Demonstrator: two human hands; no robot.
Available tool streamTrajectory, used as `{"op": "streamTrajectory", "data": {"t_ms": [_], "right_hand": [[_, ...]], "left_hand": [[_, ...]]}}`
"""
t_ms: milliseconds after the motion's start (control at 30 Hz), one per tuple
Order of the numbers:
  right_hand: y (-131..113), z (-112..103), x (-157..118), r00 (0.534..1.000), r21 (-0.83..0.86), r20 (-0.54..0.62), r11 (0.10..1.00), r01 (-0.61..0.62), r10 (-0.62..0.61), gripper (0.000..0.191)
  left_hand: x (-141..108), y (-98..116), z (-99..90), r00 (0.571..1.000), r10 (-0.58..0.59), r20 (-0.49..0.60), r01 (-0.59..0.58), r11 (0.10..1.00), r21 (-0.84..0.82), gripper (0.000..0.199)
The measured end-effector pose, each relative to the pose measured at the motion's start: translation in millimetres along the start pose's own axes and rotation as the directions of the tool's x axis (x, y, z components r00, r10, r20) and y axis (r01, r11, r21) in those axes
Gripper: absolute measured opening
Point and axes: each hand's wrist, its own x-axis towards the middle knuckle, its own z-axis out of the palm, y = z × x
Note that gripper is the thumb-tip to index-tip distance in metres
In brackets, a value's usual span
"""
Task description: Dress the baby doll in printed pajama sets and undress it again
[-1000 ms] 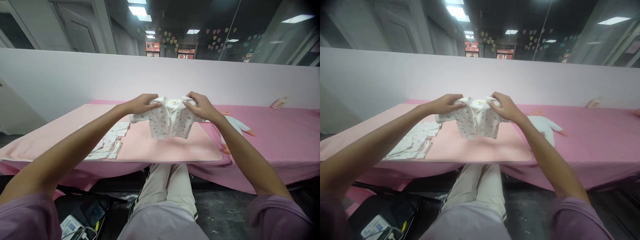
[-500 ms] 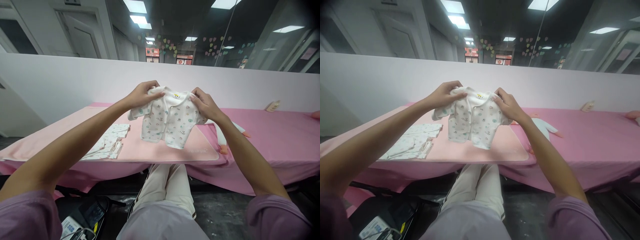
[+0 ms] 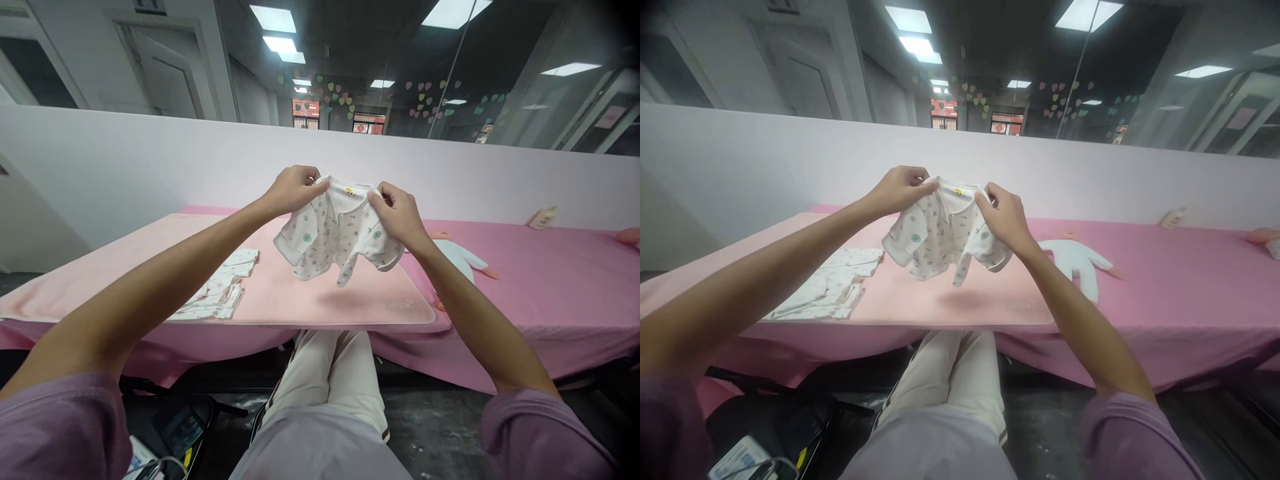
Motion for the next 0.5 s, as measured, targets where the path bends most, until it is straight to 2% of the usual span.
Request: {"op": "streamTrajectory", "data": {"t_ms": [100,200,400,500], "right_hand": [[-4.4,9.3,1.2,0.997,0.055,0.011,0.996,-0.076,0.076,0.034],[-9.2,20.1,1.7,0.99,0.145,0.08,0.981,-0.126,0.116,0.03],[-22.1,42.3,3.6,0.973,0.329,0.192,0.926,-0.184,0.125,0.027],[-25.7,48.8,6.3,0.972,0.371,0.207,0.911,-0.181,0.109,0.023]], "left_hand": [[0.5,3.6,5.2,0.999,-0.047,-0.002,0.047,0.999,-0.009,0.034],[0.0,8.3,11.8,0.997,-0.079,0.014,0.079,0.995,-0.063,0.035],[-2.4,19.0,32.2,0.996,-0.065,0.062,0.077,0.969,-0.233,0.042],[-4.5,24.4,35.7,0.995,-0.055,0.082,0.078,0.947,-0.312,0.048]]}}
